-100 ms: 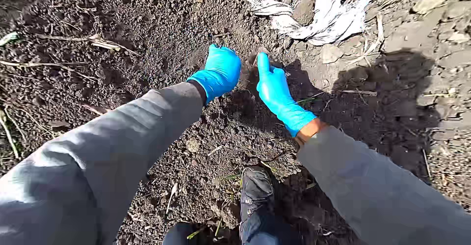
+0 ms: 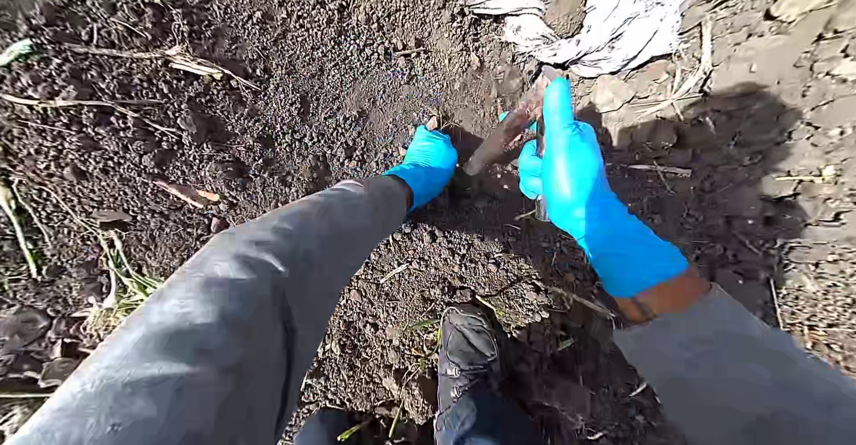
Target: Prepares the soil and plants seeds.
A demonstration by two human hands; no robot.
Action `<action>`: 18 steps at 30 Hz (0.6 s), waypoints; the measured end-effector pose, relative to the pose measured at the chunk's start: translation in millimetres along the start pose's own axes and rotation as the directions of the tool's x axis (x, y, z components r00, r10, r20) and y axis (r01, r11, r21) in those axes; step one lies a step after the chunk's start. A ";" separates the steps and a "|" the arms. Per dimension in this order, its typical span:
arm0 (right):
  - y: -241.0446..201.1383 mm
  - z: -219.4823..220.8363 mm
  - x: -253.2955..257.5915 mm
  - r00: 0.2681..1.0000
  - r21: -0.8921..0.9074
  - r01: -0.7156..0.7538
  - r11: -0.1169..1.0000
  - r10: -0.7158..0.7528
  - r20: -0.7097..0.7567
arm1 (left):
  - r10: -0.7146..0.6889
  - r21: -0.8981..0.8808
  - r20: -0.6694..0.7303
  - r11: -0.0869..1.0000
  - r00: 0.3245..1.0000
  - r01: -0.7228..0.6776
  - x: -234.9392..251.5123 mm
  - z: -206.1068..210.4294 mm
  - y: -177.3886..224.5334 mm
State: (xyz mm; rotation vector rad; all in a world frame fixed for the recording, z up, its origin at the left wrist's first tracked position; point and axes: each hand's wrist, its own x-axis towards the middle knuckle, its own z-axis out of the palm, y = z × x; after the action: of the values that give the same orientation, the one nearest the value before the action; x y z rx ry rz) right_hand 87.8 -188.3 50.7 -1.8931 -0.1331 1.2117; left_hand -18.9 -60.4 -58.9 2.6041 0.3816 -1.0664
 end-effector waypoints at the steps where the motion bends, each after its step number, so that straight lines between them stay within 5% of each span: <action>1: -2.9 -15.5 -12.2 0.997 0.023 0.080 0.997 -0.081 0.020 | 0.010 -0.081 -0.041 0.997 0.999 -0.013 4.9 8.9 -4.7; 3: 18.6 -24.7 -31.9 0.983 0.003 0.181 0.983 -0.181 0.009 | 0.035 -0.264 -0.131 0.962 0.991 -0.069 -6.6 15.6 -22.1; 5: 56.8 -13.6 -56.2 0.998 -0.085 0.053 0.995 -0.055 -0.019 | -0.006 -0.424 -0.258 0.899 0.966 -0.108 -61.4 20.8 -32.5; 8: 57.9 -7.4 -25.5 0.999 -0.132 -0.028 0.991 0.024 -0.032 | -0.285 -0.472 -0.510 0.881 0.811 0.013 -147.8 9.1 -81.8; 14: 44.8 -22.7 -43.2 0.984 -0.171 0.161 0.972 -0.145 0.104 | -0.704 -0.628 -0.281 0.649 0.652 0.430 -366.5 112.2 -103.6; 16: 63.1 -8.2 -39.7 0.991 -0.184 0.107 0.977 -0.091 0.095 | -0.798 -0.656 -0.238 0.553 0.554 0.514 -403.2 146.2 -96.3; 18: 71.8 0.5 -38.7 0.997 -0.255 0.044 0.966 -0.028 0.069 | -0.797 -0.634 -0.170 0.539 0.580 0.555 -409.5 168.8 -70.2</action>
State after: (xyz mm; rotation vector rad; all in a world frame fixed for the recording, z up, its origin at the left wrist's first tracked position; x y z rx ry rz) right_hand 42.9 -252.1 26.7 -2.0630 -0.3739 1.2812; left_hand -432.8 -111.4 106.2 2.1318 1.7053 -0.3764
